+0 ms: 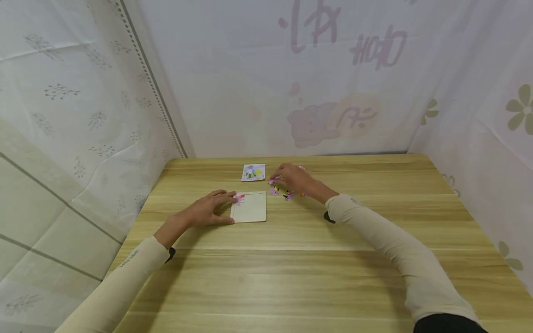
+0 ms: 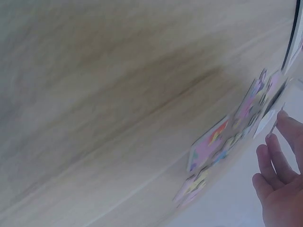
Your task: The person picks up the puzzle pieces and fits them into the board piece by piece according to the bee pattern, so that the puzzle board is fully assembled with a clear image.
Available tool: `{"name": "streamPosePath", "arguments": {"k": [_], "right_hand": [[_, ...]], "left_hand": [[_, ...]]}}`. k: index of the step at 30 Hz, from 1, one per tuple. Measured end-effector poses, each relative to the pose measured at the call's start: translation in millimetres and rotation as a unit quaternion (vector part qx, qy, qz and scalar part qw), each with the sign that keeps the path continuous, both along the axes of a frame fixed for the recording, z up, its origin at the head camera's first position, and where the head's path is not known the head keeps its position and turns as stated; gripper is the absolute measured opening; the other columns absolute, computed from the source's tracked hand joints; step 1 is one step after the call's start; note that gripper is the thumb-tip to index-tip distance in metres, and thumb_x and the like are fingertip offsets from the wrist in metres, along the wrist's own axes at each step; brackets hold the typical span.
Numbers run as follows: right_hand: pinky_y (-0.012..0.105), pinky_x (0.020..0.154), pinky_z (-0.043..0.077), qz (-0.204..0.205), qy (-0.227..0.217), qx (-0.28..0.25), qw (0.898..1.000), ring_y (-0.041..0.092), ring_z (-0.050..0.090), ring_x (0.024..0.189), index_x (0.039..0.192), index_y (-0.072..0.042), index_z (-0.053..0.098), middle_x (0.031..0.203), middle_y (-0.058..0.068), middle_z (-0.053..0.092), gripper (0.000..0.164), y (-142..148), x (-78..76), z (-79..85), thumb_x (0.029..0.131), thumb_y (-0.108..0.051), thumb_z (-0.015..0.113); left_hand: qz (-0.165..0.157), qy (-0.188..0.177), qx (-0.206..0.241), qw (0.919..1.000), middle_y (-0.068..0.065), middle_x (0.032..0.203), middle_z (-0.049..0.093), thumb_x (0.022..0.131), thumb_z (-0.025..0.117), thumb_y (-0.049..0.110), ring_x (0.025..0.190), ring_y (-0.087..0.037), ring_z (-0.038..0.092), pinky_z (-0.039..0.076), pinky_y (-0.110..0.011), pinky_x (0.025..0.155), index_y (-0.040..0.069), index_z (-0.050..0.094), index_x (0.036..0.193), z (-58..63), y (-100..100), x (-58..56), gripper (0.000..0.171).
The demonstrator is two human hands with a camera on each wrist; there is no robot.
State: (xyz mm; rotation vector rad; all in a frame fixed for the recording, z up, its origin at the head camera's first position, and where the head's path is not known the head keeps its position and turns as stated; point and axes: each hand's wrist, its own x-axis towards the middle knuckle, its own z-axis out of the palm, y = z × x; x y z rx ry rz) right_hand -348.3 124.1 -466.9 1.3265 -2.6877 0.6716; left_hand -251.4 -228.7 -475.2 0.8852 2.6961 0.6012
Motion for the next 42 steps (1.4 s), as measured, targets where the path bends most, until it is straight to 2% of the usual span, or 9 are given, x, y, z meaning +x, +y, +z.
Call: {"name": "streamPosePath", "arguments": {"k": [5,13,19,27,42], "right_hand": [[0.042,0.080,0.058,0.014,0.005,-0.015,1.000,0.031,0.066,0.098,0.118,-0.003,0.078,0.109,0.016,0.071,0.023,-10,4.6,-2.3,0.096,-0.011,0.075],[0.042,0.080,0.057,0.006,-0.005,0.011,1.000,0.030,0.063,0.102,0.119,-0.009,0.079,0.112,0.014,0.070,0.023,-23,14.6,-2.8,0.096,-0.014,0.076],[0.042,0.080,0.056,0.031,-0.005,-0.005,0.999,0.029,0.064,0.100,0.118,-0.009,0.079,0.111,0.014,0.070,0.021,-32,20.4,-5.0,0.097,-0.010,0.075],[0.040,0.086,0.057,0.047,-0.022,-0.014,0.999,0.023,0.064,0.104,0.119,-0.011,0.079,0.114,0.009,0.070,0.021,-43,24.6,-7.8,0.099,-0.013,0.073],[0.036,0.092,0.055,0.033,-0.022,0.022,0.999,0.021,0.063,0.107,0.117,-0.012,0.080,0.114,0.006,0.071,0.019,-69,33.7,-10.5,0.100,-0.017,0.072]], "left_hand": [[-0.002,0.003,0.001,1.0000,0.000,0.168,0.033,0.091,0.075,0.058,0.156,-0.035,0.024,0.028,-0.063,0.120,0.020,0.051,0.155,-0.5,-1,-0.1,0.078],[-0.004,0.002,0.004,1.0000,0.000,0.169,0.032,0.091,0.074,0.059,0.156,-0.035,0.024,0.029,-0.065,0.119,0.019,0.050,0.156,-0.6,0,0.3,0.079],[0.002,-0.005,-0.004,1.0000,0.002,0.169,0.032,0.090,0.073,0.061,0.156,-0.035,0.023,0.029,-0.065,0.118,0.021,0.049,0.156,0.8,1,-0.4,0.081],[0.011,-0.008,-0.013,0.9998,0.004,0.169,0.032,0.090,0.073,0.061,0.156,-0.033,0.024,0.030,-0.063,0.119,0.022,0.049,0.157,0.6,0,-1.0,0.080],[0.005,-0.001,-0.004,1.0000,0.003,0.168,0.034,0.091,0.073,0.059,0.155,-0.035,0.025,0.032,-0.066,0.117,0.021,0.051,0.155,-0.3,0,-0.4,0.077]]}}
